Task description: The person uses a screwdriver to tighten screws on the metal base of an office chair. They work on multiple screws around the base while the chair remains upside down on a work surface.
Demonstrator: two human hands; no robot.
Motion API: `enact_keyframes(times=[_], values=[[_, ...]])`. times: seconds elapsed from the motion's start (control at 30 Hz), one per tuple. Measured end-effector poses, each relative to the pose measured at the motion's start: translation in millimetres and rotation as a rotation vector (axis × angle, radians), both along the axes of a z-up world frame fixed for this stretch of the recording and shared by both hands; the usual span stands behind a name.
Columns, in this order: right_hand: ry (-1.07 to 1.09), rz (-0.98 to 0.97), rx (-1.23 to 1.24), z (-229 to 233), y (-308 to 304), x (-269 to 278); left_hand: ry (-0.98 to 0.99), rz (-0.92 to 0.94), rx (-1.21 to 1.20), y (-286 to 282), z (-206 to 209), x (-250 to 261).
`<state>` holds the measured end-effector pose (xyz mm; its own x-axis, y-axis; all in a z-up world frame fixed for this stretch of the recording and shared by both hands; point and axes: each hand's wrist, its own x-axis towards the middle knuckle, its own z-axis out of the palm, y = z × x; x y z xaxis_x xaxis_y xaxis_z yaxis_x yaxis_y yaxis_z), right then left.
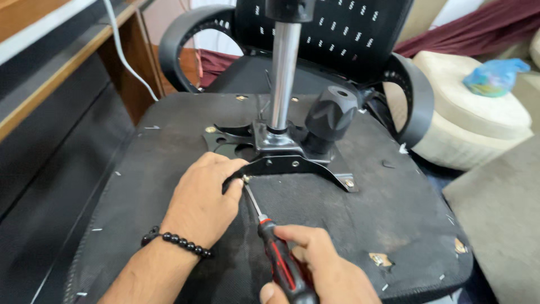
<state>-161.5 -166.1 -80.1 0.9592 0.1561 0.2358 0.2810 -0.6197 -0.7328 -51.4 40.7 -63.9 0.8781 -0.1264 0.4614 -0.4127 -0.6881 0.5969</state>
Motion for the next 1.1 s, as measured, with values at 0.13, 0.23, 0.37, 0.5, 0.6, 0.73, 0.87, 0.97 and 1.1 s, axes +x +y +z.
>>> enact_keyframes(times=[0.13,0.23,0.37,0.5,0.6,0.73,0.87,0.97,1.1], values=[[0.241,-0.34,-0.2,13,6,-14,0.058,-0.01,0.0,8,1,5],[0.316,-0.361,-0.218,24,10,-15,0.074,-0.021,0.019,12,3,8],[0.65,-0.447,0.332,33,14,-15,0.136,-0.029,0.025,17,10,9],[0.869,-0.364,0.741,41,12,-8,0.206,-0.031,0.057,21,12,14],[0.888,-0.287,0.746,42,19,-6,0.155,-0.047,0.026,21,10,13],[0.782,-0.28,0.13,40,25,-9,0.181,-0.031,-0.005,21,8,12],[0.484,-0.174,-0.134,30,24,-9,0.154,-0.013,-0.071,19,5,7],[0.361,0.339,0.478,24,8,2,0.15,0.002,-0.093,16,5,3],[0.958,0.142,1.124,31,-3,10,0.181,0.057,-0.057,9,9,0]])
